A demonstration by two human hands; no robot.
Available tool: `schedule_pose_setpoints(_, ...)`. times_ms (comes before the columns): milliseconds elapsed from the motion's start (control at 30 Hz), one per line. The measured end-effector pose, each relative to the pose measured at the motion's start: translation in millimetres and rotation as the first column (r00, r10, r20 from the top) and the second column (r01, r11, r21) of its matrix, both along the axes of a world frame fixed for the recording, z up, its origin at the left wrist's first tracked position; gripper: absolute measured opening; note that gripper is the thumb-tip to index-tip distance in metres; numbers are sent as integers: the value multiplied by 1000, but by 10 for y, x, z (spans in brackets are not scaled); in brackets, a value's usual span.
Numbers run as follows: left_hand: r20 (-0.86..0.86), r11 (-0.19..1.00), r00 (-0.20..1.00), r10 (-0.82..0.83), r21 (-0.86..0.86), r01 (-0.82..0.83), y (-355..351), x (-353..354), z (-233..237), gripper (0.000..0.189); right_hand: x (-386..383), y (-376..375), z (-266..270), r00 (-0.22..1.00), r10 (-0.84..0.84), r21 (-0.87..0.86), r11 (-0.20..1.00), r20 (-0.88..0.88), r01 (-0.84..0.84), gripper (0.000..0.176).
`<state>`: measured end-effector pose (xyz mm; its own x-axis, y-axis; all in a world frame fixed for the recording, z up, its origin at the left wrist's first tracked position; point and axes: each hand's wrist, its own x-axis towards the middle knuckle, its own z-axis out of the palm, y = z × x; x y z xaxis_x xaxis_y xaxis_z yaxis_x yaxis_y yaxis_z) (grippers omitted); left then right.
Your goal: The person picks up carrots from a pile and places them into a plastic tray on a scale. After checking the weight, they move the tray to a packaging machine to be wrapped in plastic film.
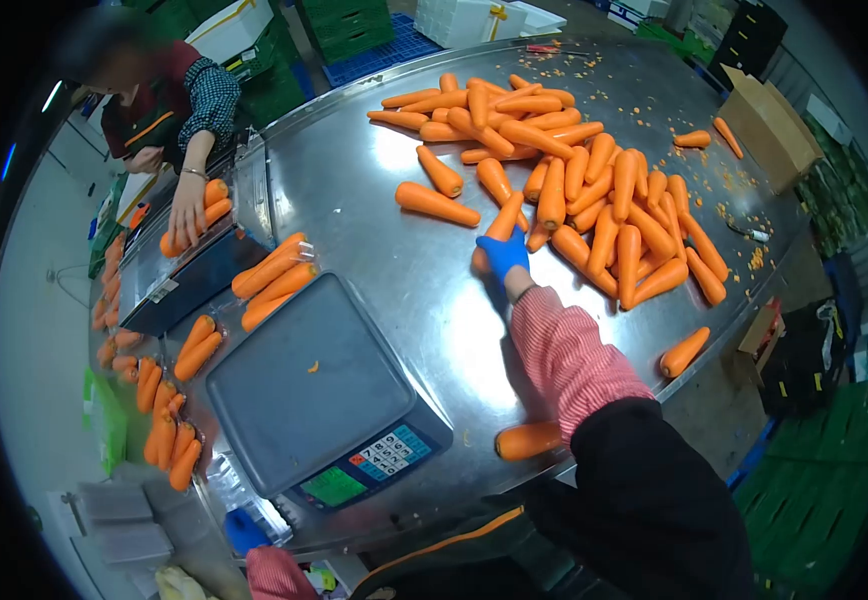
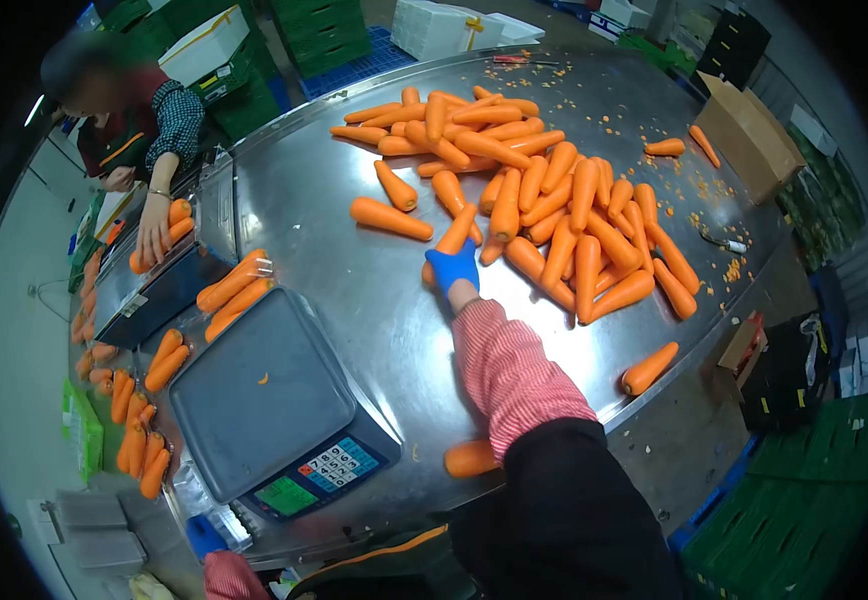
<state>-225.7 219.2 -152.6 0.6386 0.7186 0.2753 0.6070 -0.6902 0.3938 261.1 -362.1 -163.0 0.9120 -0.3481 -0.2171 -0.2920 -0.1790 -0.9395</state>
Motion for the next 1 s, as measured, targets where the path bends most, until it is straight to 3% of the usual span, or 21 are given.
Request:
schedule_pose_setpoints(33, 21, 996, 999, 37, 83, -39, 43, -16, 112, 23, 19, -51, -189, 999, 32, 50, 998, 35, -34, 85)
schedule_pose_setpoints(67, 44, 983, 996, 80, 164, -86, 37, -42, 335, 23, -139, -59, -3, 994, 98, 240, 967, -44, -84, 85)
schedule_pose_setpoints(133, 220, 986, 975, -25, 167, -12, -879, 557, 1194, 18, -473, 51, 351, 978, 197, 262, 942, 70, -208, 86)
schedule_pose_setpoints(167, 435, 968, 888, -149, -118, 220, -1138, 848, 1343, 15, -621, 122, 584, 940, 317, 188, 923, 125, -336, 88)
schedule_pose_setpoints(200, 654, 816, 736, -174, -323, 479, -1350, 1108, 1459, 13, -720, 211, 772, 883, 436, 106, 883, 173, -457, 90)
schedule_pose_setpoints(233, 476, 860, 762, -439, -23, 510, -1545, 1340, 1575, 11, -760, 327, 848, 799, 559, -149, 829, 223, -538, 89)
schedule_pose_setpoints(267, 205, 782, 760, -617, 266, 563, -1713, 1544, 1664, 10, -858, 471, 1056, 726, 650, -232, 760, 226, -608, 88)
schedule_pose_setpoints(300, 62, 706, 721, -690, 278, 651, -1875, 1719, 1670, 11, -948, 602, 1313, 613, 748, -406, 657, 254, -635, 86)
schedule_pose_setpoints(333, -81, 623, 663, -745, 272, 733, -2013, 1873, 1622, 14, -1023, 720, 1624, 501, 839, -476, 537, 213, -697, 84)
schedule_pose_setpoints(400, -274, 465, 513, -813, 224, 856, -2199, 2102, 1482, 19, -1108, 1016, 1870, 306, 941, -685, 318, 145, -655, 81)
schedule_pose_setpoints(467, -260, 476, 524, -811, 226, 850, -2379, 2185, 1365, 18, -1174, 1296, 1961, 142, 989, -769, 118, 36, -629, 74)
schedule_pose_setpoints(533, -265, 498, 538, -800, 206, 842, -2399, 2185, 1268, 19, -1196, 1545, 1721, 9, 999, -817, 30, 30, -576, 70)
schedule_pose_setpoints(633, -229, 557, 578, -783, 157, 816, -2337, 2149, 1217, 24, -1119, 1607, 1459, 15, 982, -722, 150, 191, -675, 69)
schedule_pose_setpoints(733, -186, 583, 583, -791, 62, 810, -2294, 2097, 1265, 29, -701, 1312, 1276, 415, 887, -582, 451, 204, -677, 75)
schedule_pose_setpoints(800, -140, 580, 578, -804, 27, 814, -2275, 2086, 1302, 31, -376, 1069, 1215, 639, 758, -794, 309, -127, -524, 82)
schedule_pose_setpoints(867, -102, 585, 582, -807, -4, 811, -2271, 2064, 1312, 33, -231, 840, 804, 684, 679, -861, 153, -265, -485, 97)
schedule_pose_setpoints(900, -90, 588, 585, -806, -15, 809, -2255, 2066, 1309, 34, -227, 769, 617, 637, 678, -825, 81, -366, -560, 93)
schedule_pose_setpoints(933, -78, 590, 586, -806, -25, 807, -2240, 2060, 1301, 34, -211, 694, 359, 572, 739, -827, 37, -355, -561, 83)
schedule_pose_setpoints(1000, -46, 619, 618, -785, -17, 785, -2217, 2017, 1295, 35, -342, 688, 391, 617, 734, -832, 131, -284, -539, 62)
